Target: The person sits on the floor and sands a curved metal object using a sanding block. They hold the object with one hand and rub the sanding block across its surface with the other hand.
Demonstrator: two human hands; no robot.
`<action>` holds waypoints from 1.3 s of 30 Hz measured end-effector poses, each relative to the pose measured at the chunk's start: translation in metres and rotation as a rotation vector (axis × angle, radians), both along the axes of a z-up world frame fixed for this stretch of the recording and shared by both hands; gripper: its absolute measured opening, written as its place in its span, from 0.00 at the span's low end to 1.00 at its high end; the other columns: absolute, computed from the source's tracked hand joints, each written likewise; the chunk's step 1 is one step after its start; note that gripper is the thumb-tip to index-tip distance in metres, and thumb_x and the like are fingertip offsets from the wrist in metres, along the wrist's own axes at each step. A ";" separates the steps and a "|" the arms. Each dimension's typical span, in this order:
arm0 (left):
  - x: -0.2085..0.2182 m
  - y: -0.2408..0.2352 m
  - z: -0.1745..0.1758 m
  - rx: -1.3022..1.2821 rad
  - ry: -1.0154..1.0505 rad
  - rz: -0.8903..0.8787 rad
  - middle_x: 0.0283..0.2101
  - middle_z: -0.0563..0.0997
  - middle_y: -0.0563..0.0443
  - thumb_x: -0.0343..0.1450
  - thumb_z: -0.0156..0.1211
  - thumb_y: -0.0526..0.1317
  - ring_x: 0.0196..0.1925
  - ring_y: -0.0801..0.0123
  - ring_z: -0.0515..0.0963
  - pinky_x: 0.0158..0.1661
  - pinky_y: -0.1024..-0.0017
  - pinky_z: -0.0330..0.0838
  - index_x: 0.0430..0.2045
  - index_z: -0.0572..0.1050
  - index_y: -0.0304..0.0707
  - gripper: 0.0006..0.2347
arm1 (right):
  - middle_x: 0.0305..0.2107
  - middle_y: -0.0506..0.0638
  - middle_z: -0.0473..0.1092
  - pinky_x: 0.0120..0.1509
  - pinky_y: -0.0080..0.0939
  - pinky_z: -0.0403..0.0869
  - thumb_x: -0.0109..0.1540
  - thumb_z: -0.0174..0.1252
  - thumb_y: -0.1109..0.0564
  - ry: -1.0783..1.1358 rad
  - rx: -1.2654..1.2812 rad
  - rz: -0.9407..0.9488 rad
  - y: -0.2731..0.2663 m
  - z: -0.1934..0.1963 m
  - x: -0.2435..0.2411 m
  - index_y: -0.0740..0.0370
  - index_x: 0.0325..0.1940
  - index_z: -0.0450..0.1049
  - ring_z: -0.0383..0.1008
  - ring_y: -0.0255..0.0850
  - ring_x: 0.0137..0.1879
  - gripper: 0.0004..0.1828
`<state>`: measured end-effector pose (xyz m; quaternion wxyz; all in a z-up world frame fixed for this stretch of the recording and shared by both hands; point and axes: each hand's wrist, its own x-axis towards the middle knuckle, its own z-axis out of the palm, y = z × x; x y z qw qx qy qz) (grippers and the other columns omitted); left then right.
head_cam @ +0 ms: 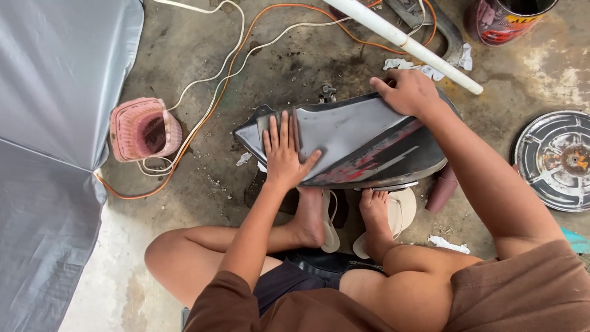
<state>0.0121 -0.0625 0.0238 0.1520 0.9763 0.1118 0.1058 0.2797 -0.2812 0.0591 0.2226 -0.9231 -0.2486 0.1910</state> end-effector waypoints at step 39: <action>-0.007 -0.015 -0.005 -0.073 0.023 -0.022 0.78 0.44 0.41 0.63 0.46 0.75 0.78 0.34 0.41 0.71 0.35 0.37 0.73 0.50 0.37 0.50 | 0.39 0.60 0.78 0.57 0.59 0.71 0.71 0.46 0.27 0.045 -0.029 -0.005 0.002 0.008 -0.002 0.57 0.48 0.81 0.76 0.61 0.53 0.34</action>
